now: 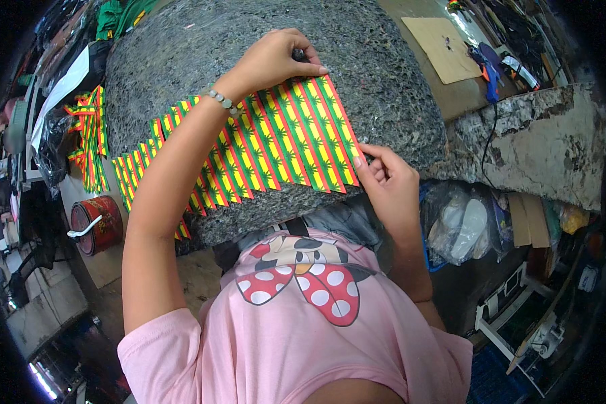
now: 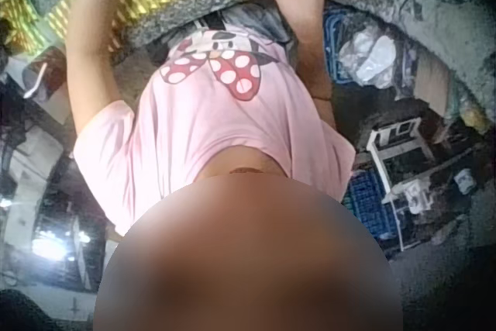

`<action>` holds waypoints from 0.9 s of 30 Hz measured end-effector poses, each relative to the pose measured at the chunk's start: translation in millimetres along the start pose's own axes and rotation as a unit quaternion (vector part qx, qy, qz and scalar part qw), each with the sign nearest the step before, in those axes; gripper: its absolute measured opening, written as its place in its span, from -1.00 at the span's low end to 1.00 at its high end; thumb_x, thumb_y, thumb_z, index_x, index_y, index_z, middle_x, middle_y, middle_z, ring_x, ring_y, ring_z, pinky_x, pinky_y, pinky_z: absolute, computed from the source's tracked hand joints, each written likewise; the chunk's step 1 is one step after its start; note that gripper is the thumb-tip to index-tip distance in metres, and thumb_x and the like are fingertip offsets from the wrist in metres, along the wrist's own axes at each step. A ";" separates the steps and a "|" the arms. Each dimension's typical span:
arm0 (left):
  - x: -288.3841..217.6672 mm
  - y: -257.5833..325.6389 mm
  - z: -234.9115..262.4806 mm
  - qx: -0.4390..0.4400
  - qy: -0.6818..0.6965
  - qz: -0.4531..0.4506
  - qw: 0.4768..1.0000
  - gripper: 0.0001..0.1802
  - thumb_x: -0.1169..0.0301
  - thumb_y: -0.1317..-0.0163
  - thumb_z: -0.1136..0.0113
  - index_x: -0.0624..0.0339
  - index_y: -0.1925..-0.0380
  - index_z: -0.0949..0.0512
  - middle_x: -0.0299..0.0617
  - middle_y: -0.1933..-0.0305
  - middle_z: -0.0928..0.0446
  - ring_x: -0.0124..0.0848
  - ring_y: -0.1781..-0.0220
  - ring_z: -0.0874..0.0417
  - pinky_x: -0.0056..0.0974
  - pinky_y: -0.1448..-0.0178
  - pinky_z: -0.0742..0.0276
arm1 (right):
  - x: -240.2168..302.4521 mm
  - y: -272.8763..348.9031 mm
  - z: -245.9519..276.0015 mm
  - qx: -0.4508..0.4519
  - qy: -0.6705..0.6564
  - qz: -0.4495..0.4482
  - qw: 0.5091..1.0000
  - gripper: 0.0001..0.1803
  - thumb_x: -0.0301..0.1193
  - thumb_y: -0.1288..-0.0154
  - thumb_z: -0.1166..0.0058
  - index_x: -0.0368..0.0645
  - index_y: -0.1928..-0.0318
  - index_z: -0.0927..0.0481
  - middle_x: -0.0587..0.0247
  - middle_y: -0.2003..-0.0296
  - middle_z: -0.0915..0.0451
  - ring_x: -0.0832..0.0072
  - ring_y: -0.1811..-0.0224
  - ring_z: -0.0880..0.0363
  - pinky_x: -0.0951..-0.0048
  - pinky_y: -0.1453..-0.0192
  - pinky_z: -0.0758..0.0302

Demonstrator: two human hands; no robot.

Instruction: The person applies a yellow liquid to colorful rectangular paper strips using a brush, then places them onto a textured surface. They repeatedly pick up strips, apply the liquid, and arrange them in rows.

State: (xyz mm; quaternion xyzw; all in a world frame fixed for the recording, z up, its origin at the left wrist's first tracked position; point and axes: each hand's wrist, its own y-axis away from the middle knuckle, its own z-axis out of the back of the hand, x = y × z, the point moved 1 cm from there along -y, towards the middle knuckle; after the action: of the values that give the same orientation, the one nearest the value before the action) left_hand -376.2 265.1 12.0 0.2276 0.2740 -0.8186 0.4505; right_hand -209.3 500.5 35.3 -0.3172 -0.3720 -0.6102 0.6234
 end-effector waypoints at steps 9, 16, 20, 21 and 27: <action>-1.3 1.1 0.1 -0.006 0.014 0.007 1.000 -0.66 0.07 -0.04 -0.47 0.11 0.43 -0.72 -0.15 0.23 -0.59 -0.22 0.11 -0.61 -0.19 0.00 -0.52 | 5.6 3.3 0.1 -0.008 0.056 0.025 0.998 -0.76 -0.47 -0.30 -0.23 -0.28 0.05 -0.67 0.47 0.58 -0.44 0.79 0.54 -0.29 0.64 0.45 -0.28; -5.0 6.0 -2.0 -0.050 -0.006 -0.042 0.998 -0.63 0.13 -0.07 -0.47 0.10 0.20 -0.69 -0.13 0.18 -0.59 -0.24 0.09 -0.61 -0.19 0.00 -0.54 | 10.1 1.8 -0.4 0.001 0.087 0.031 0.996 -0.78 -0.48 -0.28 -0.21 -0.29 0.08 -0.65 0.32 0.57 -0.47 0.62 0.54 -0.37 0.52 0.43 -0.35; -35.0 22.0 -0.9 -0.161 -0.123 -0.124 0.971 -0.67 0.24 -0.16 -0.36 0.04 0.08 -0.65 -0.12 -0.02 -0.56 -0.12 -0.08 -0.56 -0.09 -0.17 -0.48 | 15.3 0.9 2.0 0.007 0.155 0.061 0.986 -0.81 -0.48 -0.24 -0.20 -0.25 0.14 -0.63 0.10 0.47 -0.52 0.24 0.46 -0.54 0.27 0.32 -0.48; -46.3 28.5 -4.3 -0.148 -0.088 -0.141 0.975 -0.72 0.29 -0.21 -0.28 0.03 0.07 -0.64 -0.12 -0.11 -0.53 -0.07 -0.18 -0.51 -0.04 -0.24 -0.42 | 15.8 1.1 2.3 0.008 0.166 0.063 0.984 -0.81 -0.47 -0.23 -0.20 -0.23 0.14 -0.63 0.09 0.44 -0.52 0.19 0.43 -0.56 0.24 0.30 -0.49; -88.8 96.4 -43.0 0.049 -0.061 -0.234 0.969 -0.37 0.02 -0.44 0.09 0.18 -0.36 -0.31 -0.02 -0.53 -0.13 -0.08 -0.58 -0.10 0.05 -0.56 -0.04 | 16.0 4.7 1.3 -0.004 0.255 0.098 0.962 -0.83 -0.42 -0.24 -0.20 -0.18 0.17 -0.63 0.07 0.31 -0.51 0.07 0.31 -0.59 0.13 0.21 -0.50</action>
State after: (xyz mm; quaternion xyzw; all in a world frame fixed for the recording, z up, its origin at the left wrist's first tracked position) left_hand -244.1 304.8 11.5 0.1285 0.2507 -0.9261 0.2511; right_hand -205.1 493.5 49.8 -0.1889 -0.1654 -0.6079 0.7533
